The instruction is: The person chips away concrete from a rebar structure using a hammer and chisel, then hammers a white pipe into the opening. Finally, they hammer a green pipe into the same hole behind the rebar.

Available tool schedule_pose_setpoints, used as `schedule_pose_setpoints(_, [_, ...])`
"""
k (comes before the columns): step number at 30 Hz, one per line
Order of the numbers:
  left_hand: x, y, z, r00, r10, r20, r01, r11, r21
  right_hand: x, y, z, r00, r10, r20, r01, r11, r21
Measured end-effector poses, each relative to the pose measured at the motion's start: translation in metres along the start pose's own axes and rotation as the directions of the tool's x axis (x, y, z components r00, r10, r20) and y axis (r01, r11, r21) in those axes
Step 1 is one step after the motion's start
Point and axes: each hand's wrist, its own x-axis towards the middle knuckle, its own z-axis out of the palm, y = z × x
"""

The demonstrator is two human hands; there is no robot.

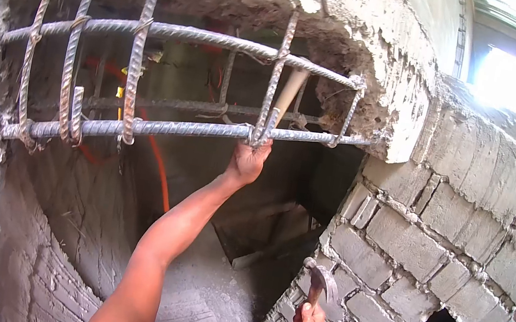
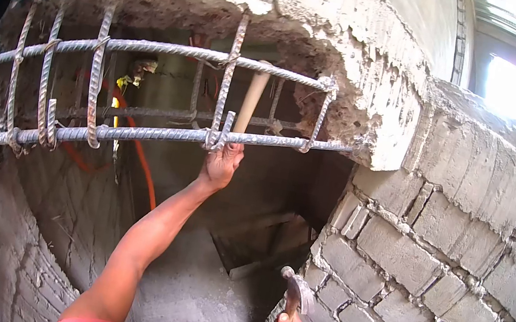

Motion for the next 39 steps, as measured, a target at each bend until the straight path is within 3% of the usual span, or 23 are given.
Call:
schedule_pose_setpoints(4, [0.001, 0.029, 0.001, 0.993, -0.114, 0.028, 0.112, 0.992, 0.062, 0.019, 0.006, 0.008, 0.998, 0.022, 0.066, -0.023, 1.0, 0.007])
schedule_pose_setpoints(6, [0.007, 0.011, -0.011, 0.994, -0.1, 0.048, 0.091, 0.982, 0.167, 0.024, 0.006, 0.015, 0.994, 0.015, 0.111, -0.018, 0.999, 0.033])
schedule_pose_setpoints(8, [0.006, 0.007, -0.013, 0.997, 0.073, -0.024, -0.064, 0.966, 0.251, 0.025, -0.001, 0.025, 0.989, -0.084, 0.125, 0.08, 0.996, 0.033])
schedule_pose_setpoints(9, [0.009, 0.002, -0.019, 0.986, 0.16, 0.049, -0.163, 0.848, 0.505, 0.026, -0.009, 0.026, 0.979, -0.141, 0.148, 0.151, 0.987, -0.057])
schedule_pose_setpoints(10, [0.01, 0.002, -0.019, 0.985, 0.164, 0.05, -0.167, 0.848, 0.502, 0.033, -0.016, 0.028, 0.979, -0.145, 0.145, 0.154, 0.986, -0.058])
schedule_pose_setpoints(12, [0.012, 0.002, -0.018, 0.989, 0.064, 0.132, -0.139, 0.698, 0.703, 0.049, -0.031, 0.031, 0.877, -0.461, 0.134, 0.479, 0.86, -0.177])
schedule_pose_setpoints(13, [0.014, -0.01, -0.016, 0.99, 0.063, 0.128, -0.135, 0.7, 0.701, 0.058, -0.042, 0.024, 0.834, -0.505, 0.224, 0.551, 0.792, -0.263])
schedule_pose_setpoints(15, [0.019, -0.043, -0.003, 0.926, 0.377, 0.025, -0.308, 0.714, 0.628, 0.078, -0.065, 0.022, 0.715, -0.672, 0.193, 0.697, 0.662, -0.276])
schedule_pose_setpoints(16, [0.019, -0.048, 0.003, 0.893, 0.446, 0.06, -0.351, 0.609, 0.711, 0.093, -0.073, 0.017, 0.653, -0.724, 0.224, 0.748, 0.568, -0.343])
schedule_pose_setpoints(17, [0.019, -0.054, 0.008, 0.921, 0.389, 0.031, -0.311, 0.685, 0.658, 0.106, -0.068, 0.017, 0.817, -0.568, 0.099, 0.57, 0.771, -0.284])
schedule_pose_setpoints(18, [0.022, -0.064, 0.013, 0.944, 0.33, 0.009, -0.269, 0.753, 0.6, 0.109, -0.108, 0.015, 0.772, -0.612, 0.17, 0.635, 0.732, -0.248])
schedule_pose_setpoints(19, [0.028, -0.086, 0.017, 0.936, 0.351, -0.04, -0.277, 0.799, 0.533, 0.124, -0.121, 0.015, 0.626, -0.759, 0.18, 0.743, 0.512, -0.431])
schedule_pose_setpoints(20, [0.027, -0.088, 0.022, 0.953, 0.301, -0.038, -0.242, 0.83, 0.502, 0.141, -0.128, 0.01, 0.568, -0.778, 0.269, 0.731, 0.327, -0.599])
schedule_pose_setpoints(22, [0.026, -0.084, 0.025, 0.947, 0.318, -0.052, -0.26, 0.848, 0.462, 0.162, -0.143, 0.006, 0.641, -0.747, 0.175, 0.745, 0.551, -0.376])
schedule_pose_setpoints(23, [0.025, -0.087, 0.024, 0.952, 0.301, -0.052, -0.249, 0.864, 0.437, 0.168, -0.157, 0.007, 0.632, -0.755, 0.174, 0.751, 0.542, -0.377])
schedule_pose_setpoints(25, [0.024, -0.098, 0.017, 0.948, 0.318, -0.03, -0.27, 0.847, 0.458, 0.17, -0.186, 0.01, 0.418, -0.868, 0.269, 0.876, 0.307, -0.372])
schedule_pose_setpoints(28, [0.027, -0.08, 0.018, 0.935, 0.344, -0.09, -0.277, 0.863, 0.423, 0.17, -0.211, 0.02, 0.337, -0.904, 0.264, 0.882, 0.205, -0.423])
schedule_pose_setpoints(29, [0.025, -0.071, 0.016, 0.912, 0.406, -0.048, -0.327, 0.796, 0.509, 0.175, -0.201, 0.019, 0.475, -0.845, 0.246, 0.837, 0.347, -0.423])
schedule_pose_setpoints(32, [0.024, -0.075, 0.013, 0.921, 0.387, -0.044, -0.293, 0.763, 0.577, 0.173, -0.22, 0.028, 0.488, -0.844, 0.221, 0.815, 0.351, -0.461])
schedule_pose_setpoints(33, [0.022, -0.077, 0.012, 0.92, 0.388, -0.044, -0.294, 0.761, 0.578, 0.186, -0.217, 0.023, 0.415, -0.874, 0.253, 0.865, 0.293, -0.408])
schedule_pose_setpoints(36, [0.022, -0.068, 0.013, 0.893, 0.449, -0.034, -0.323, 0.691, 0.646, 0.198, -0.226, 0.03, 0.366, -0.895, 0.254, 0.902, 0.274, -0.334])
schedule_pose_setpoints(37, [0.022, -0.064, 0.013, 0.893, 0.45, -0.028, -0.326, 0.688, 0.649, 0.195, -0.237, 0.033, 0.334, -0.896, 0.293, 0.902, 0.213, -0.376])
schedule_pose_setpoints(39, [0.017, -0.04, 0.02, 0.884, 0.467, -0.023, -0.356, 0.704, 0.614, 0.205, -0.246, 0.034, 0.359, -0.886, 0.292, 0.896, 0.239, -0.375])
